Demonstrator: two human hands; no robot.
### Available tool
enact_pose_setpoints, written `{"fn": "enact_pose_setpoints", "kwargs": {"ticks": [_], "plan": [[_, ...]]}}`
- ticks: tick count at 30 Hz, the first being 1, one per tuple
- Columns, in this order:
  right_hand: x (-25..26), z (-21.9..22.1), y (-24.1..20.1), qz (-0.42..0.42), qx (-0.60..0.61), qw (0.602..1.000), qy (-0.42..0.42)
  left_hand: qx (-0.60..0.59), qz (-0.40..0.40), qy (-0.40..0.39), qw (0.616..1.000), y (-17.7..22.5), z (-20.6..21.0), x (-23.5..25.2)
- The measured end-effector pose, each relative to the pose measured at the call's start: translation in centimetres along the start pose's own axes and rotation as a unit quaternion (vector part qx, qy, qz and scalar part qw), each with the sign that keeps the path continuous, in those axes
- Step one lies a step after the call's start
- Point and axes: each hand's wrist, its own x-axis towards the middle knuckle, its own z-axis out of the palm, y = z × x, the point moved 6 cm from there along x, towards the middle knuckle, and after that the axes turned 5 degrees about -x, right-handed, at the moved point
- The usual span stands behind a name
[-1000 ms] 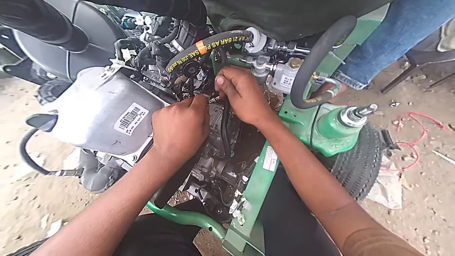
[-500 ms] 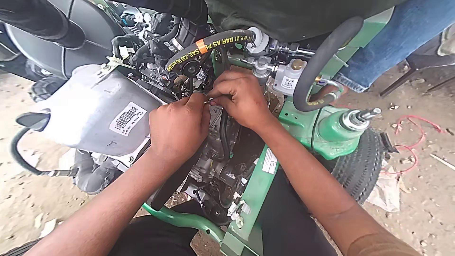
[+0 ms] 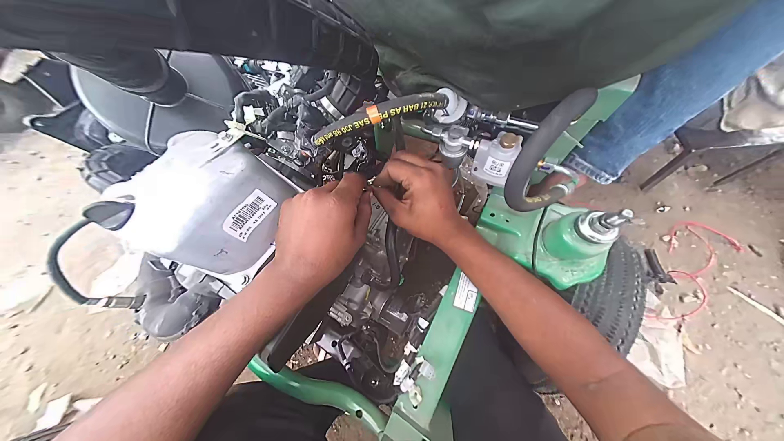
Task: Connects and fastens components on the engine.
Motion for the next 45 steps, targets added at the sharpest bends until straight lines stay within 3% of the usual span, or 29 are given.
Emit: {"fn": "enact_pose_setpoints", "kwargs": {"ticks": [4,8,11,15,17,22,27,31,35,40,45], "plan": [[0.1,-0.1,-0.1,0.018,0.025,0.998,-0.057,0.015,-0.002,0.011,1.000,0.0,-0.1,0.0],[0.9,-2.1,2.2,0.136,0.118,0.982,0.062,0.024,-0.001,0.010,1.000,0.2,0.1,-0.1],[1.0,-1.9,2.8,0.189,0.116,0.975,0.029,0.028,-0.004,0.010,1.000,0.3,0.1,-0.1],[0.8,-0.1,2.1,0.104,0.109,0.982,-0.110,0.032,-0.014,0.003,0.999,0.2,0.2,0.0],[0.7,0.5,1.7,0.062,0.050,0.988,-0.134,0.034,-0.014,0.007,0.999,0.2,0.1,0.0],[0.5,0.9,1.5,0.049,-0.048,0.994,-0.084,0.022,-0.005,0.004,1.000,0.3,0.1,-0.1],[0.5,0.0,0.4,0.050,0.014,0.993,-0.109,0.012,-0.004,0.018,1.000,0.3,-0.3,0.0],[0.3,0.2,0.1,0.045,-0.061,0.992,-0.104,0.013,0.006,0.012,1.000,0.4,-0.1,-0.2],[0.4,0.5,0.8,0.043,-0.007,0.992,-0.122,0.002,0.003,0.015,1.000,0.2,-0.4,-0.1],[0.4,0.4,0.8,0.045,-0.088,0.990,-0.096,-0.017,0.007,0.011,1.000,0.1,-0.5,-0.2],[0.5,-0.4,-0.4,-0.027,-0.001,0.999,-0.030,-0.048,-0.005,0.016,0.999,-0.4,-1.0,-0.1]]}}
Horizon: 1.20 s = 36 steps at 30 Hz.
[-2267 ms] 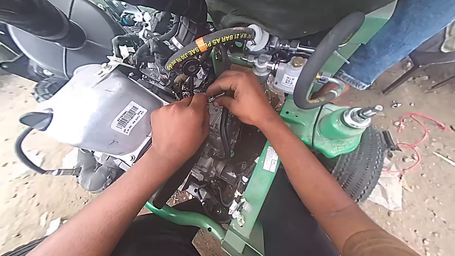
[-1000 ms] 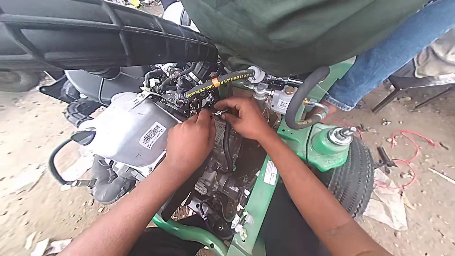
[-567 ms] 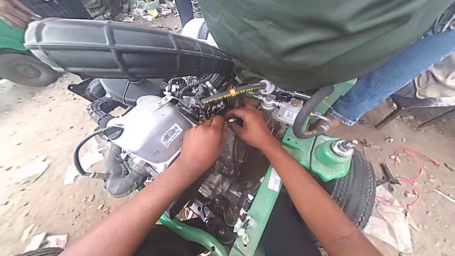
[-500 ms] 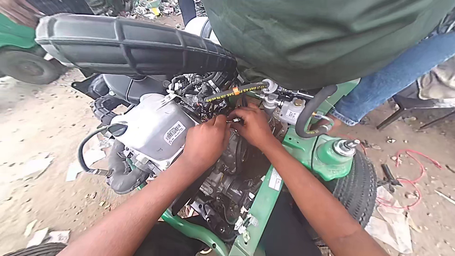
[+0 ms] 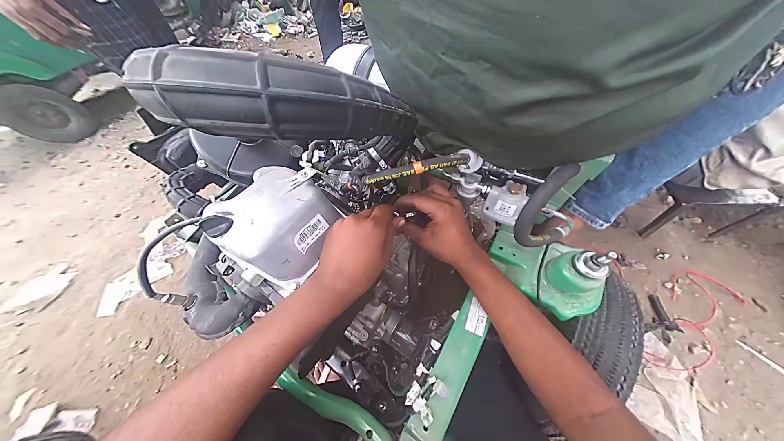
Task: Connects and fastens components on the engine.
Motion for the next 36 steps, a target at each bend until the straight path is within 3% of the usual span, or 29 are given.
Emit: {"fn": "enact_pose_setpoints", "kwargs": {"ticks": [6,14,18,22,30,36], "plan": [[0.0,-0.5,-0.4,0.010,0.072,0.997,0.034,-0.059,-0.017,0.012,0.998,-0.5,-1.1,-0.3],[0.0,-0.4,-2.2,-0.081,0.134,0.987,0.024,-0.058,-0.013,0.020,0.998,-0.4,-2.8,-0.9],[0.0,-0.7,-1.5,-0.031,0.195,0.979,0.052,-0.156,-0.038,0.024,0.987,-1.1,-3.2,-1.0],[0.0,-0.7,-1.6,-0.047,0.190,0.979,0.054,-0.248,-0.051,0.057,0.966,-1.6,-3.8,-1.5],[0.1,-0.8,-1.6,-0.065,0.178,0.980,0.058,-0.225,-0.038,0.092,0.969,-1.6,-3.7,-1.4],[-0.1,-0.5,-1.8,-0.074,0.182,0.979,0.051,-0.178,-0.036,0.050,0.982,-1.1,-2.7,-1.0]]}}
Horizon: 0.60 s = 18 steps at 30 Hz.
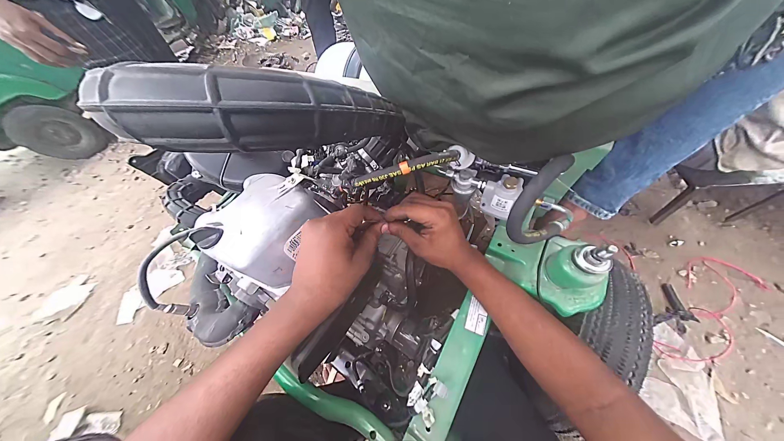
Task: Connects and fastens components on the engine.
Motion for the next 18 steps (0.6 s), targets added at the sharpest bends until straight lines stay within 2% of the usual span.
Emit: {"fn": "enact_pose_setpoints", "kwargs": {"ticks": [7,13,18], "plan": [[0.23,0.20,-0.33,0.015,0.073,0.997,-0.014,0.058,-0.015,-0.053,0.997,0.32,0.80,0.33],[0.30,0.20,-0.30,0.029,0.034,0.999,-0.017,0.074,0.012,0.005,0.997,0.81,-0.02,0.46],[0.32,0.66,-0.13,0.072,0.131,0.989,-0.023,0.097,0.000,0.002,0.995,0.71,0.77,0.63]]}}
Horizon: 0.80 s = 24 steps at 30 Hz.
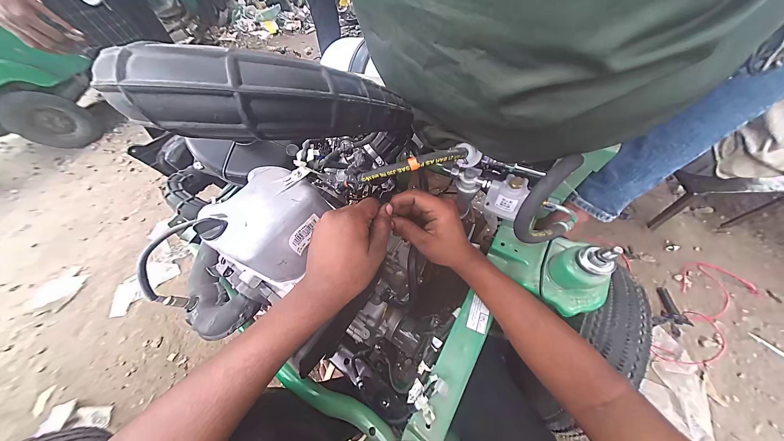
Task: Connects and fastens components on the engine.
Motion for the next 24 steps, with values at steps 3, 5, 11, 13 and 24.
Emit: {"fn": "enact_pose_setpoints", "kwargs": {"ticks": [3,5,11,13,24], "plan": [[0.1,-0.5,0.0,0.016,0.023,0.999,0.021,-0.002,-0.003,0.014,1.000,0.1,-0.2,0.1],[0.0,-0.8,0.1,0.023,0.025,0.999,0.040,-0.008,-0.009,0.021,1.000,0.1,-0.3,0.1],[-0.2,-1.3,0.5,0.057,0.040,0.994,0.079,0.013,-0.059,-0.014,0.998,-0.3,0.5,0.0],[0.2,-1.5,1.2,0.087,-0.031,0.991,0.102,0.066,-0.041,-0.030,0.997,-0.3,0.7,-0.1],[2.4,-1.0,4.1,0.181,-0.200,0.950,0.160,0.117,0.008,-0.073,0.990,-0.3,1.3,-0.3]]}}
